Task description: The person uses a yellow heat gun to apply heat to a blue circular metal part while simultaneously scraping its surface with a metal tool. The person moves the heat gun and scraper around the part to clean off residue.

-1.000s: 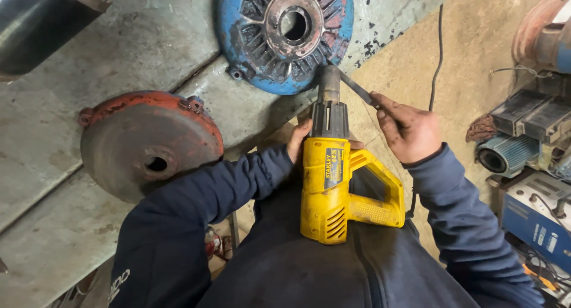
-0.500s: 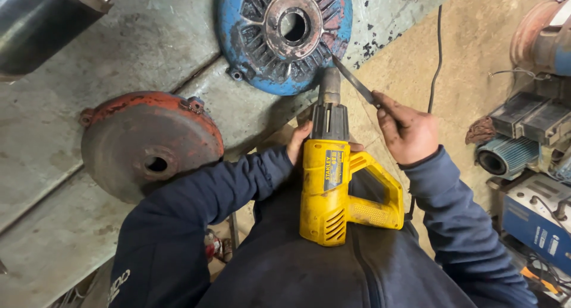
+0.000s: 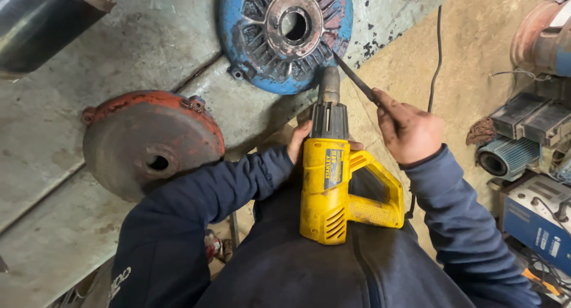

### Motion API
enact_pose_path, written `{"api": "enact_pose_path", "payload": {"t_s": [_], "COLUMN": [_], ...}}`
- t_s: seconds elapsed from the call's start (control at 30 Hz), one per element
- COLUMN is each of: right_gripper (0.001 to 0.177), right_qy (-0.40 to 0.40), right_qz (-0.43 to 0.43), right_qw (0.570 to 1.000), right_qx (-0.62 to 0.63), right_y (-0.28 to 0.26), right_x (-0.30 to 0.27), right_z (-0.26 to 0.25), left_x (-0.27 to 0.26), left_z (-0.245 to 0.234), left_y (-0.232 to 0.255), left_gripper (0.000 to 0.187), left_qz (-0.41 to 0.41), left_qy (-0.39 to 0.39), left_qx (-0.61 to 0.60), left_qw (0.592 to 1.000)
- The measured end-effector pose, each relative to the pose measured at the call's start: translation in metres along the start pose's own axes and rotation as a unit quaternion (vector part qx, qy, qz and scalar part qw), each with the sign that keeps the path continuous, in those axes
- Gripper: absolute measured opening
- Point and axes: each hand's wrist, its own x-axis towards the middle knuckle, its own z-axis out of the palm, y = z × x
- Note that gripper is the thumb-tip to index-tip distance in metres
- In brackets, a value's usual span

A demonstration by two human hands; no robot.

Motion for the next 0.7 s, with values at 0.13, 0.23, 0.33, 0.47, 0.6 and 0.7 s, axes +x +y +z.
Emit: {"api": "enact_pose_path", "payload": {"t_s": [0.13,0.23,0.33,0.47,0.6,0.7], "right_gripper": [0.033,0.032,0.032,0.032,0.032,0.031], "right_qy": [-0.017,-0.035,-0.042,-0.044,-0.034,-0.040], "right_qz": [0.012,0.010,0.007,0.020,0.018,0.035], "right_qw": [0.999,0.999,0.996,0.997,0.999,0.999], "right_qx": [-0.030,0.019,0.075,0.053,0.008,0.009], "right_y": [-0.004,-0.001,0.000,-0.006,-0.012,-0.018], "right_x": [0.005,0.007,0.005,0.005,0.004,0.005], "right_z": [-0.013,-0.015,-0.013,-0.012,-0.015,-0.023], "left_x": [0.003,0.003,0.003,0.002,0.004,0.006], "left_z": [-0.009,-0.010,-0.012,-0.019,-0.012,-0.015], "left_y": [-0.004,-0.004,-0.004,-0.005,-0.001,-0.001], "left_gripper": [0.101,0.097,0.096,0.099,0.094,0.098], "left_qz": [-0.003,0.029,0.010,-0.014,0.001,-0.018], "left_qy": [-0.027,-0.006,-0.013,-0.041,-0.018,-0.020], "left_qx": [-0.006,0.000,-0.009,-0.052,-0.036,-0.057], "left_qw": [1.000,1.000,1.000,0.998,0.999,0.998]}}
